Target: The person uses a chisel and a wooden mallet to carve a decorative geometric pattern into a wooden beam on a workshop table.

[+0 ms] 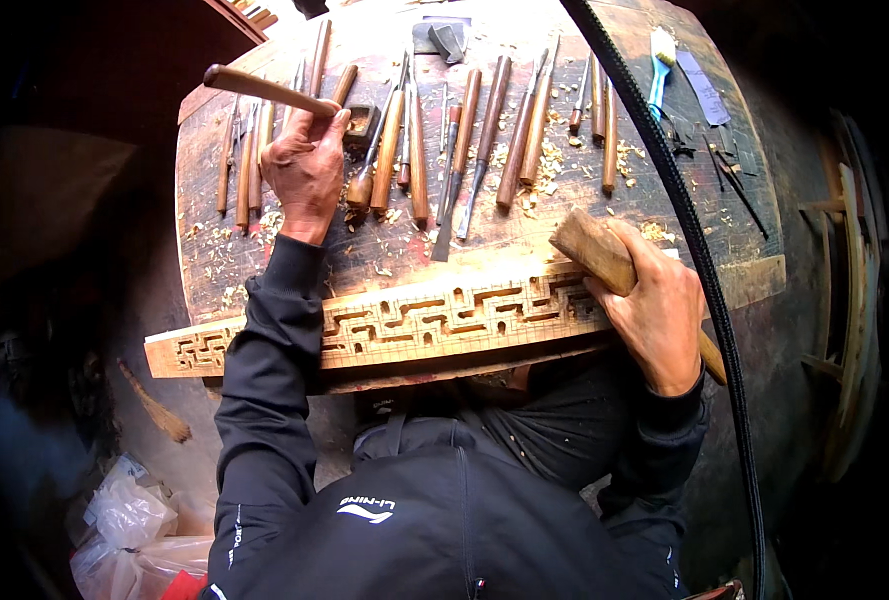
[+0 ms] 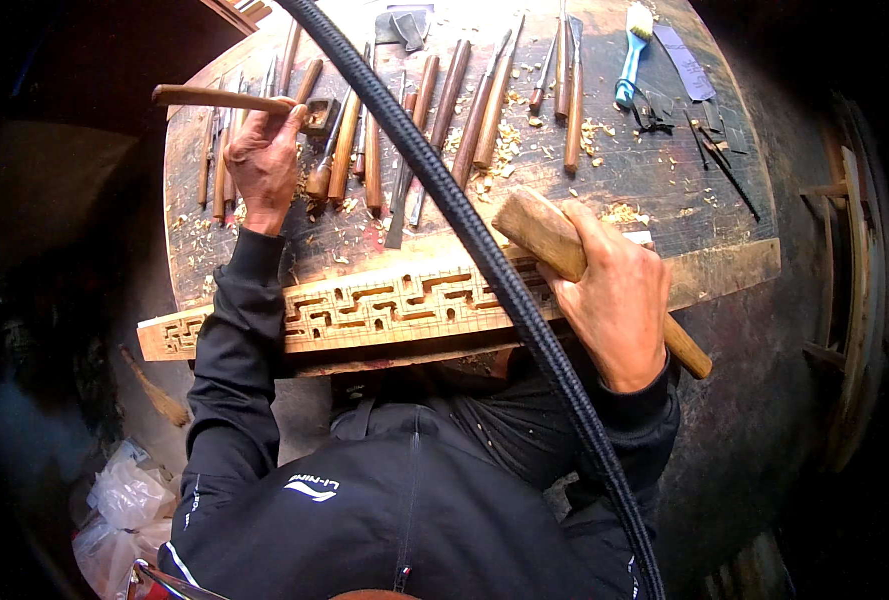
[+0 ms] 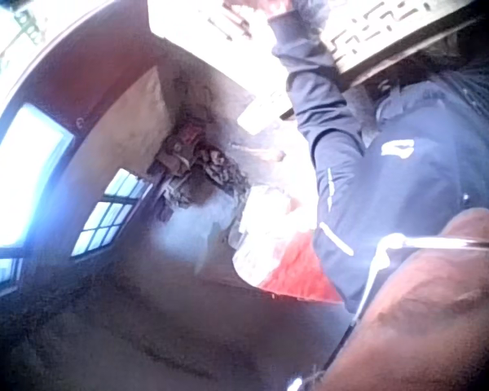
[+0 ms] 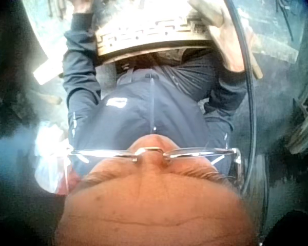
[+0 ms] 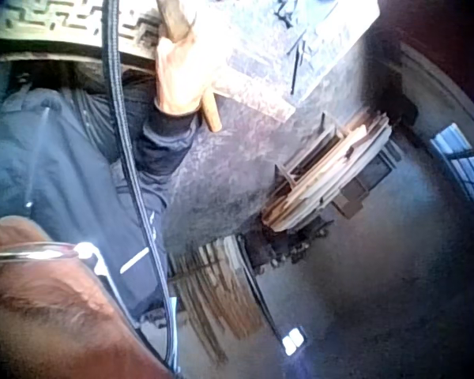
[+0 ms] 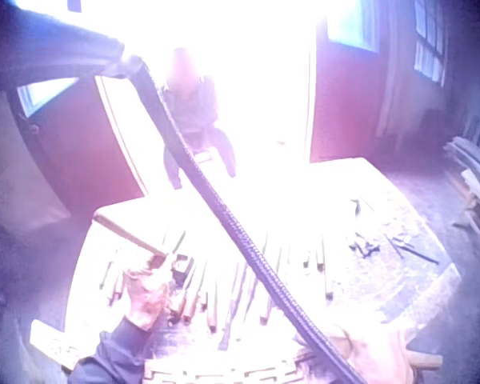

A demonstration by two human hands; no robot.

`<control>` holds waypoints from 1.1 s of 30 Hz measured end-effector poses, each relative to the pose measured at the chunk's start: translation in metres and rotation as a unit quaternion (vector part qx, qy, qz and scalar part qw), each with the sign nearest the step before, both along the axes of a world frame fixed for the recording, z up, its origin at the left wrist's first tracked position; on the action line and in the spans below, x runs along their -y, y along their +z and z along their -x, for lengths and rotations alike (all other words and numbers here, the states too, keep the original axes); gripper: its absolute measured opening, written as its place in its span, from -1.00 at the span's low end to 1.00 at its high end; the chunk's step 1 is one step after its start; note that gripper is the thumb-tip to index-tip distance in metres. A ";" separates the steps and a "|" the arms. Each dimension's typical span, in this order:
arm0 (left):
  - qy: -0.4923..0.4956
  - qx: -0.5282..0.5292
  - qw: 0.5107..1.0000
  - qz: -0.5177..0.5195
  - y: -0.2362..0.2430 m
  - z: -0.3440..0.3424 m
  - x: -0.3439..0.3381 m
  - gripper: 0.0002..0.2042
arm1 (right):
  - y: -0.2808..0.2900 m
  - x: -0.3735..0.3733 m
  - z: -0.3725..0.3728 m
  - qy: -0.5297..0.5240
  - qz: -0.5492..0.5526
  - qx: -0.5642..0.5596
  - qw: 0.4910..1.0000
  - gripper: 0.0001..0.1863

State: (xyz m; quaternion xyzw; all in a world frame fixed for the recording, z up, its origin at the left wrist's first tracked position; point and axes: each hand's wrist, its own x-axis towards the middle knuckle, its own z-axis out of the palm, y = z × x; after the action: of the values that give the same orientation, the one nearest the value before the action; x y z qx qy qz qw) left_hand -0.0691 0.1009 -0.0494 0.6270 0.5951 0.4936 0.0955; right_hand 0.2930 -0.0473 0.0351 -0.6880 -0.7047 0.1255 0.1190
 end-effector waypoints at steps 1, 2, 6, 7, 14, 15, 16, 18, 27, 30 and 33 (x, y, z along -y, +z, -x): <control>0.005 -0.002 1.000 -0.001 -0.007 0.001 -0.002 -0.87 | 0.002 0.001 0.000 -0.001 0.000 -0.003 1.000 -0.33; 0.003 -0.006 1.000 -0.002 -0.006 0.001 -0.003 -0.86 | 0.003 0.001 0.001 -0.002 0.001 -0.006 1.000 -0.32; 0.010 0.001 1.000 -0.027 -0.008 0.006 -0.007 -0.85 | -0.001 0.001 0.002 0.007 -0.023 -0.011 1.000 -0.41; 0.015 -0.001 1.000 -0.027 -0.008 0.010 -0.007 -0.85 | -0.001 0.000 0.003 0.010 -0.025 -0.011 1.000 -0.42; -0.075 0.165 0.983 -0.010 0.032 -0.008 0.041 -0.92 | -0.003 0.002 0.000 0.006 -0.027 -0.002 1.000 -0.44; -0.095 0.175 0.980 0.001 0.039 -0.011 0.056 -0.92 | -0.004 0.002 -0.001 0.007 -0.025 -0.002 1.000 -0.44; -0.115 0.186 0.976 0.013 0.043 -0.015 0.072 -0.92 | -0.004 0.002 -0.001 0.006 -0.026 -0.007 1.000 -0.44; -0.111 0.286 0.949 0.067 0.046 -0.032 0.107 -0.88 | -0.005 0.002 -0.001 0.007 -0.028 -0.019 0.999 -0.43; -0.093 0.401 0.896 0.168 0.022 -0.069 0.198 -0.70 | -0.006 -0.001 -0.001 0.005 0.016 -0.074 0.997 -0.37; -0.114 0.420 0.886 0.162 0.016 -0.072 0.205 -0.70 | -0.007 0.000 -0.002 0.010 0.014 -0.084 0.996 -0.38; -0.128 0.405 0.892 0.155 0.011 -0.071 0.207 -0.68 | -0.010 0.000 -0.004 0.015 -0.004 -0.087 0.996 -0.40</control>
State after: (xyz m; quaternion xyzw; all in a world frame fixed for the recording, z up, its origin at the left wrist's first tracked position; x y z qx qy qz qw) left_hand 0.0020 -0.1064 -0.0386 0.4210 0.4884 0.5893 0.4867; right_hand 0.2965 -0.0473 0.0254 -0.6635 -0.7023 0.1837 0.1810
